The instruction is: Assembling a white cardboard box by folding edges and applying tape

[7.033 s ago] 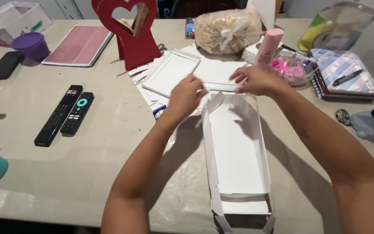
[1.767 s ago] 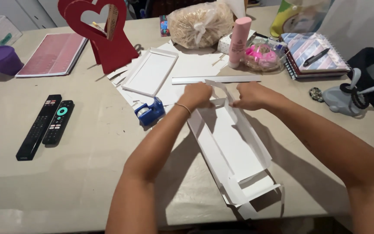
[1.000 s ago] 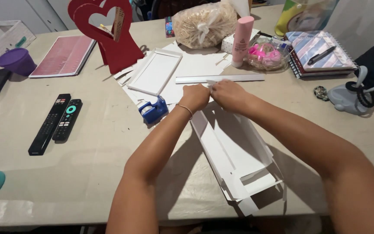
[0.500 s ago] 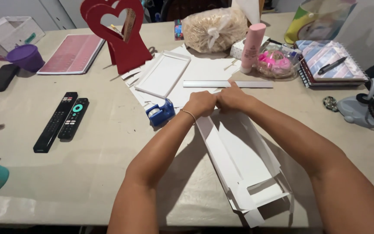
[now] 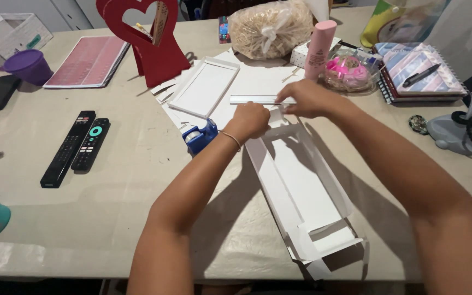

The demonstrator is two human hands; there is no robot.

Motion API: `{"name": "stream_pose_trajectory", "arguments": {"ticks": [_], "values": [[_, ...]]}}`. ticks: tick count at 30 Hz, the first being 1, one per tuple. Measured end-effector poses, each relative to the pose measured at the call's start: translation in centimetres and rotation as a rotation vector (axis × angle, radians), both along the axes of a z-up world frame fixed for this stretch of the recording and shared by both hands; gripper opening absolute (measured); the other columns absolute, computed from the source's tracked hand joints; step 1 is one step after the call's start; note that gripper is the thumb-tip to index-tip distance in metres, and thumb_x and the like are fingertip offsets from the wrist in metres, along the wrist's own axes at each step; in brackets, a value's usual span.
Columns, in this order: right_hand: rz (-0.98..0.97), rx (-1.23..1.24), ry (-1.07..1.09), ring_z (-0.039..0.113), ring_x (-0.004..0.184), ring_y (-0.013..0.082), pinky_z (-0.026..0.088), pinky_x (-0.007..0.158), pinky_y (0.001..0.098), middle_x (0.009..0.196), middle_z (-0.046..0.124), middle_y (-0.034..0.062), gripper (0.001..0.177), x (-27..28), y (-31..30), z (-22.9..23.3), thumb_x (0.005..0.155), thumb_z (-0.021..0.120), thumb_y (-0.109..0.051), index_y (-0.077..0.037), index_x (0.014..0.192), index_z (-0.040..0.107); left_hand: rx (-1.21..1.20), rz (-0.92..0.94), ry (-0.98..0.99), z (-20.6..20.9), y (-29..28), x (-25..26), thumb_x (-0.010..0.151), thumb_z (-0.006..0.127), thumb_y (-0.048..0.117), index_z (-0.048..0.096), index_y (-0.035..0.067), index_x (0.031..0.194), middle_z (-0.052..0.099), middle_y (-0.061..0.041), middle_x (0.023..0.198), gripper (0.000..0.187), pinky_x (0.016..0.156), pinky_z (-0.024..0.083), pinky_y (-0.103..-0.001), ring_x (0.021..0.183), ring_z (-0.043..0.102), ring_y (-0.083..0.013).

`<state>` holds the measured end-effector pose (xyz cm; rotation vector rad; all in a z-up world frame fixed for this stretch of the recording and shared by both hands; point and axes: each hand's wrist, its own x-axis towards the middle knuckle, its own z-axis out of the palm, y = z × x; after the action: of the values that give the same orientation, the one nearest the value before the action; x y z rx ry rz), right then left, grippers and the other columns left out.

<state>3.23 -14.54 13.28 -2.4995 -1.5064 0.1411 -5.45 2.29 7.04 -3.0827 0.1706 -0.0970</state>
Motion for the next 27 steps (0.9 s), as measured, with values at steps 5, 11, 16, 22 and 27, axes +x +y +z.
{"name": "stream_pose_trajectory", "arguments": {"ticks": [5,11,16,22,27], "values": [[-0.168,-0.039,-0.030,0.065,0.119,0.0435,0.051,0.102,0.0566,0.127,0.069,0.0221,0.055,-0.9,-3.0,1.8,0.085,0.078,-0.035,-0.012,0.133,0.067,-0.133,0.122,0.032,5.3,0.9,-2.7,0.094,0.072,0.033,0.076,0.000,0.111,0.073,-0.023,0.111,0.037,0.091,0.056,-0.062,0.107,0.070,-0.0450],[-0.395,-0.250,0.240,0.069,0.102,0.0427,0.056,0.090,0.0530,0.116,0.070,0.0318,0.083,-4.8,-4.4,3.1,0.085,0.074,-0.044,0.000,0.150,0.046,-0.490,0.424,0.276,9.9,-0.5,-8.0,0.098,0.060,0.056,0.037,-0.010,0.150,0.054,-0.037,0.141,0.087,0.107,0.047,-0.060,0.123,0.062,-0.0492],[-0.488,-0.178,0.653,0.076,0.085,0.0449,0.064,0.072,0.0511,0.103,0.072,0.0370,0.087,-5.4,-5.2,2.5,0.088,0.074,-0.016,0.010,0.155,0.025,-0.697,0.482,0.455,8.3,0.5,-8.9,0.090,0.063,0.049,0.006,-0.010,0.159,0.065,-0.037,0.119,0.108,0.071,0.063,-0.052,0.074,0.076,-0.0448],[-0.416,-0.127,0.407,0.076,0.073,0.0419,0.064,0.058,0.0494,0.103,0.074,0.0341,0.059,-1.0,-5.3,-0.2,0.087,0.070,-0.013,0.008,0.140,0.056,-1.089,0.464,0.283,4.5,3.5,-6.5,0.087,0.077,0.045,0.002,-0.004,0.160,0.053,-0.046,0.125,0.116,0.069,0.064,-0.058,0.084,0.073,-0.0533],[-0.500,-0.001,0.215,0.073,0.101,0.0446,0.057,0.089,0.0552,0.104,0.076,0.0270,0.049,0.9,-4.8,-2.2,0.084,0.070,-0.027,0.000,0.125,0.073,-1.197,0.493,0.051,3.5,3.7,-5.6,0.094,0.067,0.044,0.010,-0.001,0.161,0.052,-0.041,0.132,0.099,0.069,0.068,-0.046,0.090,0.077,-0.0389]]}}
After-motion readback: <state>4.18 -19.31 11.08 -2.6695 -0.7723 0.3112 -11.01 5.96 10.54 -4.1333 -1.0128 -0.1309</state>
